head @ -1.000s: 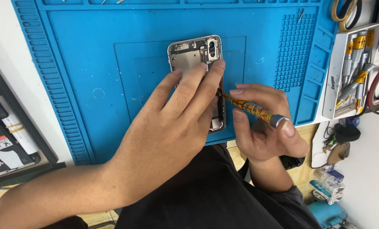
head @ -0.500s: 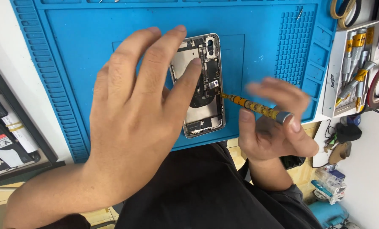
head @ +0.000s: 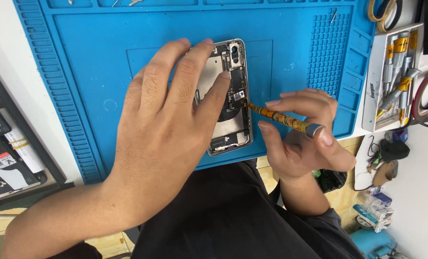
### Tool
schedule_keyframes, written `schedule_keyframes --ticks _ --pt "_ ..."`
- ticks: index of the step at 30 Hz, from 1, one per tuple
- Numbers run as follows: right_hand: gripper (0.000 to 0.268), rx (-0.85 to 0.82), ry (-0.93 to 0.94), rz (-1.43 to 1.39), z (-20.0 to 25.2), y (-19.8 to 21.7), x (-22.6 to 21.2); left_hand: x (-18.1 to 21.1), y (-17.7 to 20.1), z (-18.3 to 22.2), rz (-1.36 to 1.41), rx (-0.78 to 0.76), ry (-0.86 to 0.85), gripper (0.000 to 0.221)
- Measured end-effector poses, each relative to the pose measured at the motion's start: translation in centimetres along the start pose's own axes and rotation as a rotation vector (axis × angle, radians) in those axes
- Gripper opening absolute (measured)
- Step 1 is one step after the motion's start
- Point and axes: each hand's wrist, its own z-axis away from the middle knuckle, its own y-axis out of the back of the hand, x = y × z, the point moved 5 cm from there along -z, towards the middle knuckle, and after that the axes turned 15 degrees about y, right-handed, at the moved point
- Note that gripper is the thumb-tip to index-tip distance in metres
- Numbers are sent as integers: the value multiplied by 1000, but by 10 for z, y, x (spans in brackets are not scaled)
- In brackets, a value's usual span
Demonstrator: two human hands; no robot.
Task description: Disassembling and assembling internal components of a mobile phone using a precision screwdriver on a repair mat.
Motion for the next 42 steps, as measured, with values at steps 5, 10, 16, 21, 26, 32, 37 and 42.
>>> schedule_keyframes --ticks 5,10,16,21,26,32,37,42 --pt "56 -17 -50 -7 -3 -1 -3 0 0 0 7 30 1 14" --pt "52 -41 14 -93 1 -1 2 0 0 0 13 10 -6 13" --pt "45 7 -35 -138 3 1 1 0 -1 0 -4 1 -8 15" --pt "44 29 29 -11 8 4 4 0 -1 0 21 -9 -9 18" --pt "50 36 46 -22 7 6 5 0 1 1 51 -10 -27 19" --pt "48 15 65 60 9 7 2 4 0 -1 119 -47 -70 41" --pt "37 -27 8 51 18 6 2 8 6 -5 203 -78 -122 41" --pt "35 -95 -55 6 33 -4 4 6 9 -6 208 13 -118 35"
